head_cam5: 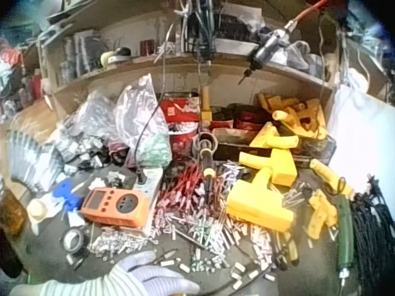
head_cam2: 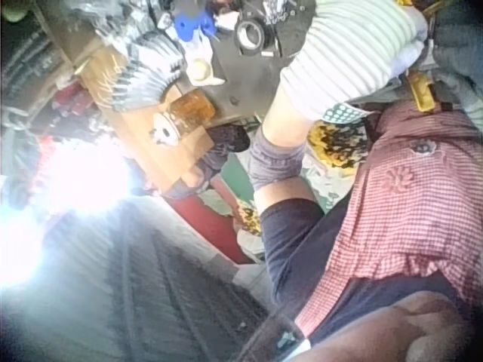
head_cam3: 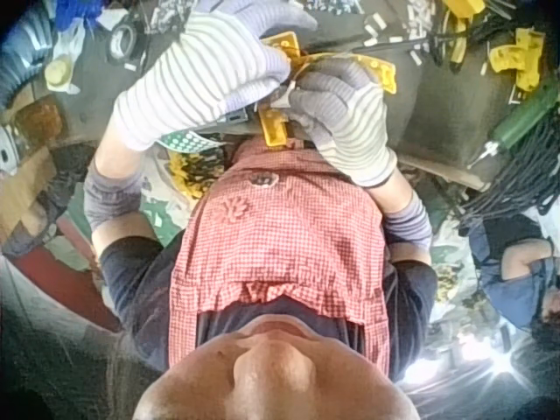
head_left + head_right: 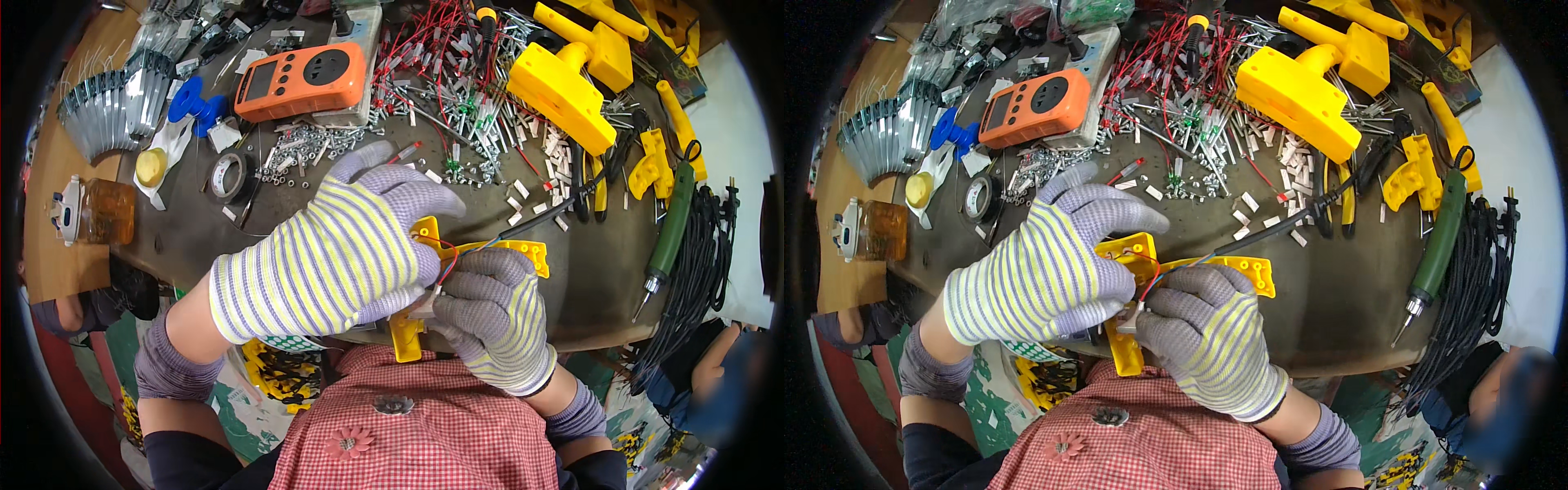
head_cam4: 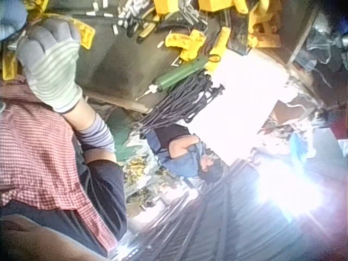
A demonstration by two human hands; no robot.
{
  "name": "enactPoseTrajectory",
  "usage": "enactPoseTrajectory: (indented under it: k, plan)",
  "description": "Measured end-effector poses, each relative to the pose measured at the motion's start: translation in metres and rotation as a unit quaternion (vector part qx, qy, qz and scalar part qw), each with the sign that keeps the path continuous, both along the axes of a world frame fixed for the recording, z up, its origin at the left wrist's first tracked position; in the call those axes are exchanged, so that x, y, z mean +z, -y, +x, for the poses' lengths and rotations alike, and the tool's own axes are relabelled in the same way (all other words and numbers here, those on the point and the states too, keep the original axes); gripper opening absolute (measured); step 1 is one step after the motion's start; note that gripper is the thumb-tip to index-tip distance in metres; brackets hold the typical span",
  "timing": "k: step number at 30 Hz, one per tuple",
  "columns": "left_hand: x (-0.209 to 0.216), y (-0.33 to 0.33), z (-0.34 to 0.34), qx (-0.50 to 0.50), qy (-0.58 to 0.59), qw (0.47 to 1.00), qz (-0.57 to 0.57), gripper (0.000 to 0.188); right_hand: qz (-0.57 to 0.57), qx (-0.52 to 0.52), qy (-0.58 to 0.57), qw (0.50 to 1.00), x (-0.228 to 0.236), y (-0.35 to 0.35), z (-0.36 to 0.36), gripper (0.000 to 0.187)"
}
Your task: The person assembles a handheld tool by soldering wires with a soldering iron, placing internal components and wiring into the plastic handle casing, fitting the cover onto the handle, and driving screws using a power screwdriver.
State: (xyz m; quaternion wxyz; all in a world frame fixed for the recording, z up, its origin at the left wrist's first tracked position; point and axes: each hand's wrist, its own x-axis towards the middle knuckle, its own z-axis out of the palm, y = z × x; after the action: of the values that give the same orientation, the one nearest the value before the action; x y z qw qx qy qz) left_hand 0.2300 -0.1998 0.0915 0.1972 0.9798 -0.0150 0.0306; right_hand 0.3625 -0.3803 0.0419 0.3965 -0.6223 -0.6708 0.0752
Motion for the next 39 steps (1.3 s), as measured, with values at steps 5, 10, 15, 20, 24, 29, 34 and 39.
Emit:
enactPoseTrajectory:
  k: [5,10,15,20,24,29,34,39]
  plan:
    - [-0.011,-0.007,-0.007,0.006,0.011,1.0,-0.011,0.014,-0.003,0.003,-0.003,1.0,-0.001,0.0,0.003,0.023]
    - [-0.019,0.016,-0.006,-0.01,0.05,0.999,0.005,0.02,-0.003,0.01,-0.014,1.0,0.004,0.0,0.003,0.018]
    - [-0.014,0.001,-0.014,0.023,0.019,1.0,0.001,0.021,-0.007,0.008,-0.023,1.0,0.001,0.0,0.003,0.019]
    - [-0.016,0.002,-0.012,0.006,0.036,0.998,-0.045,0.017,-0.009,0.019,-0.019,1.0,0.002,0.0,0.004,0.021]
    - [-0.013,-0.006,-0.007,-0.02,-0.009,0.99,-0.137,0.013,-0.005,0.016,-0.019,1.0,0.001,0.0,0.004,0.023]
    - [-0.011,-0.001,-0.006,-0.02,0.048,0.996,-0.067,0.013,-0.007,0.007,-0.025,1.0,0.0,0.001,0.005,0.023]
    - [-0.01,0.011,-0.002,0.041,-0.001,0.982,-0.186,0.018,-0.028,0.032,-0.002,0.999,0.008,0.001,0.007,0.021]
    - [-0.005,-0.005,-0.001,-0.025,-0.015,0.982,-0.187,0.015,-0.008,0.027,-0.066,0.997,0.003,0.002,0.007,0.023]
